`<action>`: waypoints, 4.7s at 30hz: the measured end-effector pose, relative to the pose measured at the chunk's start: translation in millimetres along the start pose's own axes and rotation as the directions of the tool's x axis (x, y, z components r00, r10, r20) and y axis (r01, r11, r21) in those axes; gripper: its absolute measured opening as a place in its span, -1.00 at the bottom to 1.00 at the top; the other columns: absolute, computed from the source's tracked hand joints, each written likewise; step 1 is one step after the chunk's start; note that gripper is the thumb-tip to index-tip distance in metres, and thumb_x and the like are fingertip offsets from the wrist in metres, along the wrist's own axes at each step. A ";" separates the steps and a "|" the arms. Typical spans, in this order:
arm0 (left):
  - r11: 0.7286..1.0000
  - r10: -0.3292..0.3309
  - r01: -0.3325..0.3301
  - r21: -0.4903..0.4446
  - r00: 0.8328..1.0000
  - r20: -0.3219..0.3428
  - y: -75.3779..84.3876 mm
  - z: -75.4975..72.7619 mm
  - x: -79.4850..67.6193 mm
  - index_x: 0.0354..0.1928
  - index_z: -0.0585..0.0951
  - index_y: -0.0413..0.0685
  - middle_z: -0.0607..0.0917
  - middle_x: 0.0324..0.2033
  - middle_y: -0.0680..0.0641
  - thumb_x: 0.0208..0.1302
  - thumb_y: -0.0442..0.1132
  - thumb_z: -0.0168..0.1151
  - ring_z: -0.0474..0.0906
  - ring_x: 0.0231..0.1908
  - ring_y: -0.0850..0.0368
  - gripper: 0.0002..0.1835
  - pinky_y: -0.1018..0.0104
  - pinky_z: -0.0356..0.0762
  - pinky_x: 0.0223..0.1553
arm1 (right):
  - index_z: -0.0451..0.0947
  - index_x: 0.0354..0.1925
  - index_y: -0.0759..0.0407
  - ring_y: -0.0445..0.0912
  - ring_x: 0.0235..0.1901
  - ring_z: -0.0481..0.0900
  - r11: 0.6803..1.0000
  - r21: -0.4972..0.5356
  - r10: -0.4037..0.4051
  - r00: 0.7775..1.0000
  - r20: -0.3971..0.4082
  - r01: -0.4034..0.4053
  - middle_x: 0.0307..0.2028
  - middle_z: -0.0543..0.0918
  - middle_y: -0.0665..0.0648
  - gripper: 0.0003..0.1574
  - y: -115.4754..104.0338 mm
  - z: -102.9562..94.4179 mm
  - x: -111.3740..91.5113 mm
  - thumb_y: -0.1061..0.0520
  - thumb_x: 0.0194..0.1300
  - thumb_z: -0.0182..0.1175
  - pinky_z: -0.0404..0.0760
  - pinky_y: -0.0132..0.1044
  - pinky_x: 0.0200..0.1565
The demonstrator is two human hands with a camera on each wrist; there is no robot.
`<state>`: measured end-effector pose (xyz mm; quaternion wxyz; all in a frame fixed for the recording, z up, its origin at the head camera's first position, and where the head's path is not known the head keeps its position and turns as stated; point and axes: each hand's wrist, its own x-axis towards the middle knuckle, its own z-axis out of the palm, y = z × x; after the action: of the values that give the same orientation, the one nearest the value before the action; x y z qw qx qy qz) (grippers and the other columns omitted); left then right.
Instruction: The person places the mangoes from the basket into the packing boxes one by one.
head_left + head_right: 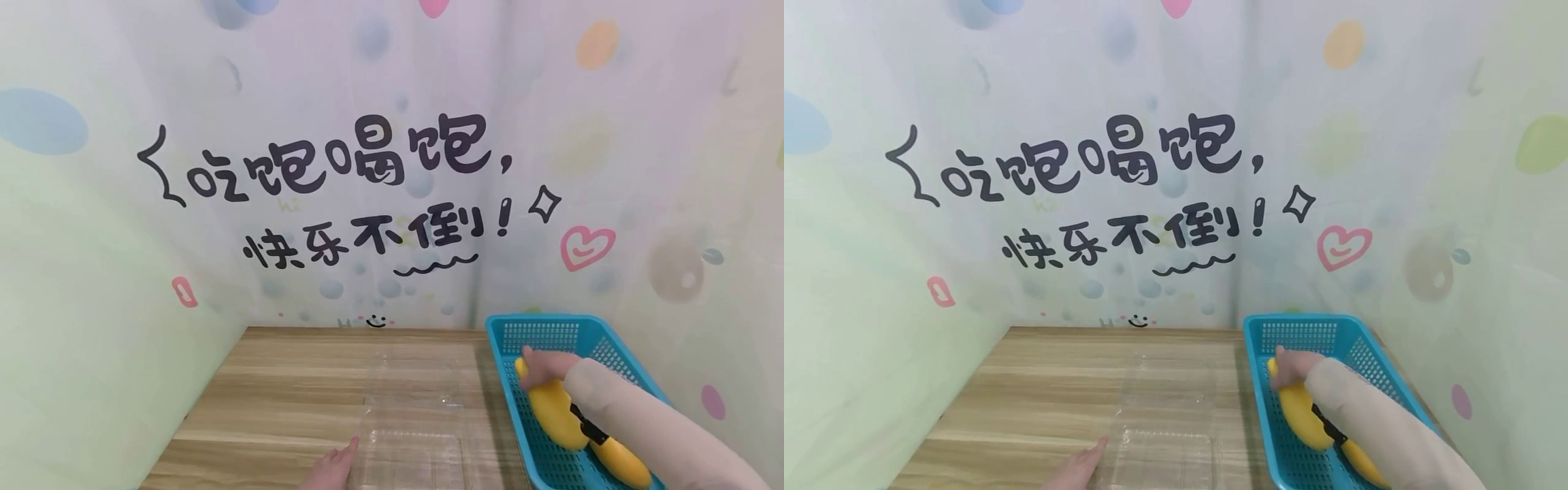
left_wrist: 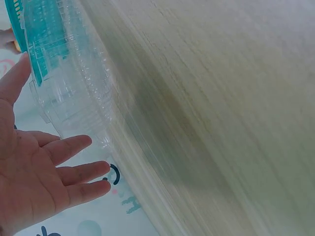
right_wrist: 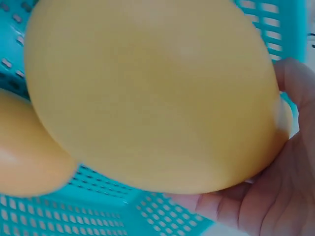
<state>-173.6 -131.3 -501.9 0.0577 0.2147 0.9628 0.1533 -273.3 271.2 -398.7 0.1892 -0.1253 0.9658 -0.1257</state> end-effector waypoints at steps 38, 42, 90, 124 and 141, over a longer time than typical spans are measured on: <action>0.996 0.052 -0.054 -0.070 0.998 -0.028 0.8 0.8 -0.7 0.08 0.20 -0.41 0.45 -0.14 -0.39 -0.21 0.19 0.18 0.28 -0.14 -0.43 -0.07 -0.22 0.24 -0.19 | 0.21 -0.33 0.10 -0.15 -0.66 0.34 0.989 0.002 -0.146 0.983 -0.111 0.148 -0.62 0.39 0.03 -0.53 -176.1 40.7 66.3 -0.02 -0.25 0.14 0.34 -0.36 -0.64; 0.996 0.037 -0.039 -0.080 0.999 -0.028 1.6 -0.2 -1.7 0.09 0.19 -0.39 0.45 -0.13 -0.39 -0.22 0.20 0.18 0.26 -0.12 -0.43 -0.06 -0.22 0.22 -0.17 | 0.20 -0.28 0.12 -0.16 -0.67 0.34 0.983 -0.007 -0.181 0.976 -0.122 0.181 -0.61 0.38 0.02 -0.46 -187.4 50.2 66.8 -0.05 -0.24 0.17 0.36 -0.38 -0.65; 0.980 -0.043 0.054 -0.192 0.997 0.060 4.7 -6.3 -3.5 0.14 0.14 -0.35 0.36 -0.02 -0.36 -0.22 0.25 0.13 0.12 -0.02 -0.46 -0.02 -0.31 0.07 -0.14 | 0.26 -0.13 0.19 -0.18 -0.52 0.26 0.970 -0.076 -0.241 0.942 -0.233 0.230 -0.41 0.28 0.05 -0.27 -209.9 139.2 74.6 -0.13 -0.27 0.20 0.29 -0.46 -0.61; 0.974 -0.049 0.065 -0.218 0.996 0.074 4.8 -7.3 -3.5 0.15 0.14 -0.32 0.36 0.00 -0.33 -0.21 0.21 0.16 0.09 0.00 -0.45 -0.04 -0.31 0.06 -0.13 | 0.32 -0.07 0.22 -0.19 -0.50 0.39 0.967 -0.066 -0.251 0.966 -0.066 0.247 -0.41 0.45 0.04 -0.39 -208.9 112.7 58.8 -0.12 -0.02 0.11 0.39 -0.42 -0.52; 0.980 -0.007 0.012 -0.201 1.000 0.026 1.7 -1.2 -4.7 0.12 0.15 -0.38 0.39 -0.04 -0.36 -0.23 0.23 0.15 0.14 -0.04 -0.47 -0.02 -0.29 0.08 -0.12 | 0.21 0.08 0.20 0.11 0.00 0.29 0.998 -0.008 -0.056 0.976 -0.210 0.055 0.05 0.32 0.25 -0.20 -115.6 26.9 49.0 -0.28 0.02 0.00 0.34 -0.01 -0.07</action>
<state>-168.9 -132.2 -499.9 0.0920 0.2050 0.9427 0.2467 -284.2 143.4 -405.6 0.0826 -0.1385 0.9766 -0.1425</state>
